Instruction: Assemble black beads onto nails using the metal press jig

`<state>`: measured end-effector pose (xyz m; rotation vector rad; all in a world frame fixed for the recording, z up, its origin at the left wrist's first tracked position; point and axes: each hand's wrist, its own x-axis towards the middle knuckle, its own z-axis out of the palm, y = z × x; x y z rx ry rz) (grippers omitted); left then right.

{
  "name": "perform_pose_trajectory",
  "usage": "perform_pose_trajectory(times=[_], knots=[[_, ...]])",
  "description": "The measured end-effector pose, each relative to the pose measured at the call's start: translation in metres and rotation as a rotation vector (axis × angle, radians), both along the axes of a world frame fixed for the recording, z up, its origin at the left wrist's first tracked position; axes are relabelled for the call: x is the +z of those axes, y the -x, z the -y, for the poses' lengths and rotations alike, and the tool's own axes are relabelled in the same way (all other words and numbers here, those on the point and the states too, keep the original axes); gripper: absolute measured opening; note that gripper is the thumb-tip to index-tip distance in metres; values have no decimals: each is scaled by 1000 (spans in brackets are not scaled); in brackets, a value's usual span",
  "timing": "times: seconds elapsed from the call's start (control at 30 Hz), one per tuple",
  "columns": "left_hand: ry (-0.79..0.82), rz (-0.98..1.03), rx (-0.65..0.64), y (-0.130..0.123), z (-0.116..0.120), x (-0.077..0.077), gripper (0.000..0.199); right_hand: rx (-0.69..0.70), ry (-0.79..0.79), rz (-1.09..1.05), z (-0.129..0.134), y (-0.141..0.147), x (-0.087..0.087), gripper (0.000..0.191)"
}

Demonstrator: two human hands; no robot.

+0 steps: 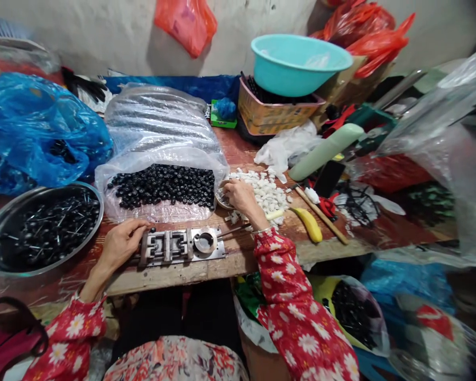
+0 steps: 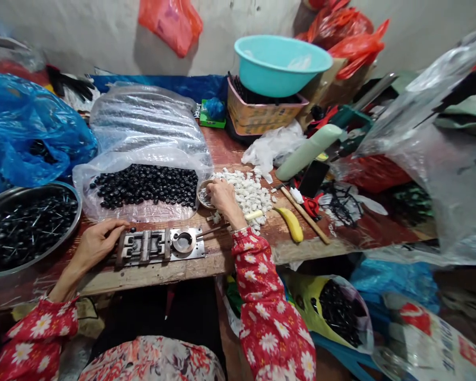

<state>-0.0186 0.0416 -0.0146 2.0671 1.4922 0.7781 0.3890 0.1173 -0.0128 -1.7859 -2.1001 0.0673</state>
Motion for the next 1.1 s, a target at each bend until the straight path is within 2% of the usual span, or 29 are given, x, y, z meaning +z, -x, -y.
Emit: perform_pose_trajectory(times=[0.37, 0.47, 0.63, 0.73, 0.83, 0.93, 1.1], knots=[[-91, 132, 79, -2, 14, 2, 29, -42, -61, -130, 13, -9, 5, 24], [-104, 154, 87, 0, 19, 1, 27, -46, -77, -126, 29, -10, 7, 22], [-102, 186, 115, 2, 28, -4, 24, 51, -65, -50, 68, -5, 8, 13], [-100, 196, 128, 2, 31, -8, 23, -44, -79, 74, 79, 9, 5, 15], [-91, 205, 144, 0, 32, -11, 22, -116, -95, 141, 77, 25, 3, 18], [-88, 209, 139, -1, 32, -12, 23, -119, -88, 150, 70, 34, 4, 19], [-81, 207, 136, 3, 37, -12, 24, -1, -75, -50, 67, 20, 6, 20]])
